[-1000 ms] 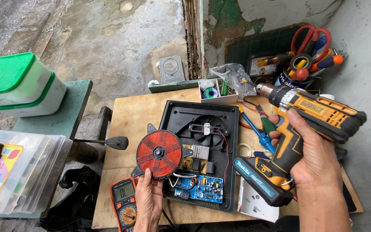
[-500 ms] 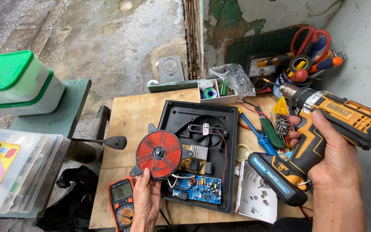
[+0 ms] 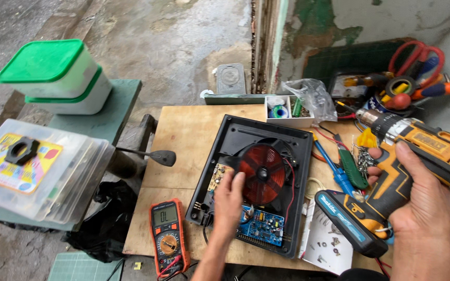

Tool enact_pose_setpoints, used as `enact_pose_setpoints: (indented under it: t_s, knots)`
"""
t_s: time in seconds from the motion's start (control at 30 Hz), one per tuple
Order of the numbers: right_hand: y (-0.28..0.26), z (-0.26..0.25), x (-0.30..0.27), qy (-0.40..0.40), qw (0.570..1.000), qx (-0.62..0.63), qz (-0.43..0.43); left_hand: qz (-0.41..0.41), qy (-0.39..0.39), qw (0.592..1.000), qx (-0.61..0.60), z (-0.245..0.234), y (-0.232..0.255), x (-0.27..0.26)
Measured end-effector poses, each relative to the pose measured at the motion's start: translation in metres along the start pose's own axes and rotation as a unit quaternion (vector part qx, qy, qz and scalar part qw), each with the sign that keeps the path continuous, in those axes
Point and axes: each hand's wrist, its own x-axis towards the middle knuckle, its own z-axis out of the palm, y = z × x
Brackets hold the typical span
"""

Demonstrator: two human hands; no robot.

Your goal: The person uses a cordless drill to remove and install screws on a circuit board inside an open electronic device. They also use a multimeter to test connections on the board and handle various small components and tools on the workbench.

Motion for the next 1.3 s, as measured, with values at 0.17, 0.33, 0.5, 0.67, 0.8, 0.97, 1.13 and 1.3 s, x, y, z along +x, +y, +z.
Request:
enact_pose_setpoints:
  t_s: [0.17, 0.33, 0.5, 0.67, 0.8, 0.97, 1.13, 1.3]
  knots:
    - [0.012, -0.005, 0.011, -0.011, 1.0, -0.021, -0.006, 0.018, 0.098, 0.99, 0.102, 0.012, -0.043, -0.013]
    - [0.026, -0.015, 0.028, -0.045, 0.996, -0.081, -0.008, 0.0, 0.144, 0.989, 0.013, 0.01, -0.069, -0.015]
    - [0.033, -0.017, 0.038, -0.058, 0.995, -0.08, 0.028, 0.014, 0.084, 0.996, -0.034, 0.003, -0.065, -0.018]
    - [0.039, -0.014, 0.042, -0.068, 0.993, -0.094, 0.023, -0.005, 0.037, 0.998, -0.043, -0.002, -0.049, -0.012]
    - [0.042, -0.011, 0.044, -0.072, 0.992, -0.097, 0.025, 0.003, 0.012, 0.999, -0.051, -0.007, -0.036, -0.001]
    - [0.036, 0.01, 0.027, -0.063, 0.992, -0.108, 0.017, 0.004, 0.008, 0.998, -0.064, -0.016, -0.044, 0.01]
    - [0.026, 0.034, 0.003, -0.021, 0.993, -0.117, 0.011, -0.113, 0.045, 0.99, -0.075, -0.023, -0.059, 0.021]
    - [0.029, 0.039, 0.004, -0.026, 0.994, -0.106, -0.004, -0.187, 0.006, 0.971, -0.151, -0.033, -0.042, 0.022]
